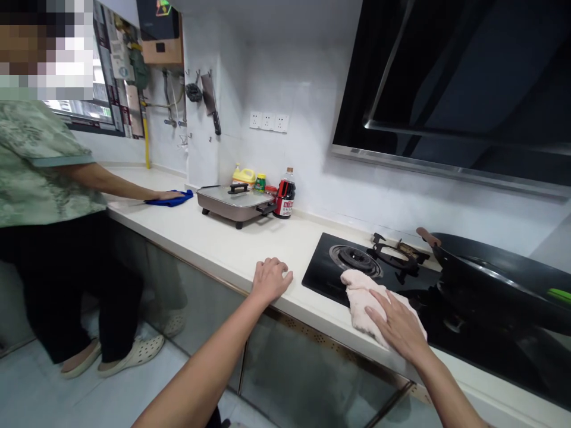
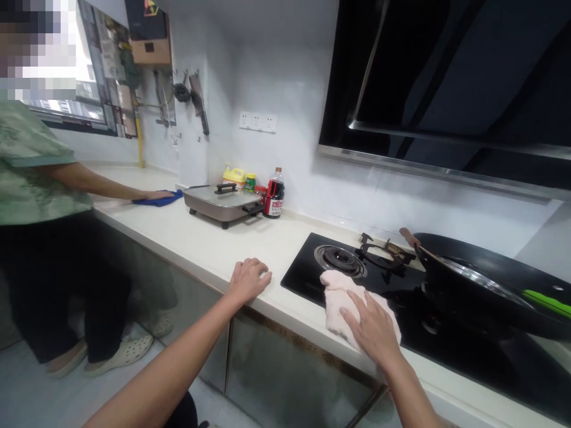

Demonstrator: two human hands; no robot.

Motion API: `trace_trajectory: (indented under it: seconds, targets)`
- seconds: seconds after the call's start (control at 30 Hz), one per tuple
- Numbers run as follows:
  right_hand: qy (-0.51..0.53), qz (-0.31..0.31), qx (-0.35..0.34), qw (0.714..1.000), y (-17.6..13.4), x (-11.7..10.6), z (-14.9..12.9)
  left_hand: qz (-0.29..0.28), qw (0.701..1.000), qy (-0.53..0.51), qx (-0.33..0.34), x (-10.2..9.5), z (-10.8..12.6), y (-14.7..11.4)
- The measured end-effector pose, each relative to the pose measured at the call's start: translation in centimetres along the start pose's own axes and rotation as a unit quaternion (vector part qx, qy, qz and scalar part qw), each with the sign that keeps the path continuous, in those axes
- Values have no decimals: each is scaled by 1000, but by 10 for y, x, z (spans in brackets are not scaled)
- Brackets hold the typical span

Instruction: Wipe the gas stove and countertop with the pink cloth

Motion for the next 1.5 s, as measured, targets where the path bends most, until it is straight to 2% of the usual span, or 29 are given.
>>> trace_trajectory:
  seconds: [0.1, 0.2, 0.27, 0.43, 0.53, 0.6, 0.67, 0.77, 0.93, 1.0, 1.07, 1.17, 1.23, 1.4, 1.5]
  targets:
    - [19, -37, 40, 998, 29, 1, 1, -2, 1000, 2, 1, 1, 1, 1]
    - [64, -69, 62, 994, 64, -2, -22, -2, 1000, 3, 1, 0, 2, 1]
    - [89, -74, 44, 992, 85, -3, -54, -1, 1000, 3, -1, -2, 3, 1]
    - [132, -72, -70, 986, 122, 9, -158, -14, 999, -26, -21, -9, -1, 3]
    - [154, -56, -137, 977, 125, 9, -191, -14, 999, -32, -30, -13, -4, 4]
    - [161, -39, -163, 973, 118, 4, -190, -11, 999, -32, -29, -13, -6, 4]
    - [153, -22, -160, 975, 102, -2, -170, -8, 999, -33, -27, -12, -7, 4]
    - [118, 4, -119, 986, 63, -10, -119, -6, 999, -39, -26, -9, -9, 5]
    - [39, 49, -20, 998, -27, -21, -14, 1, 999, -44, -29, -6, -9, 6]
    - [18, 62, -5, 998, -54, -23, 14, 1, 999, -42, -27, -6, -8, 5]
    - [4, 69, 9, 998, -64, -22, 27, 1, 999, -37, -23, -5, -6, 5]
    - [-16, 61, 58, 996, -49, -19, 16, -1, 1000, -23, -20, -4, -4, 5]
    - [-7, 40, 71, 997, -22, -16, -14, -2, 1000, -16, -18, -5, -2, 5]
    - [109, -13, 22, 994, 51, -6, -109, -8, 1000, -13, -19, -9, -3, 5]
    - [214, -16, -57, 975, 70, -5, -140, -15, 999, -33, -24, -15, -4, 6]
Point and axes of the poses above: each hand's wrist, its own y-axis towards the middle knuckle, its own x-axis out of the palm, z = x × y, the point moved 9 cm from there along y, towards the middle knuckle, and after that the axes turned 15 degrees about -x, right-handed, at the moved point
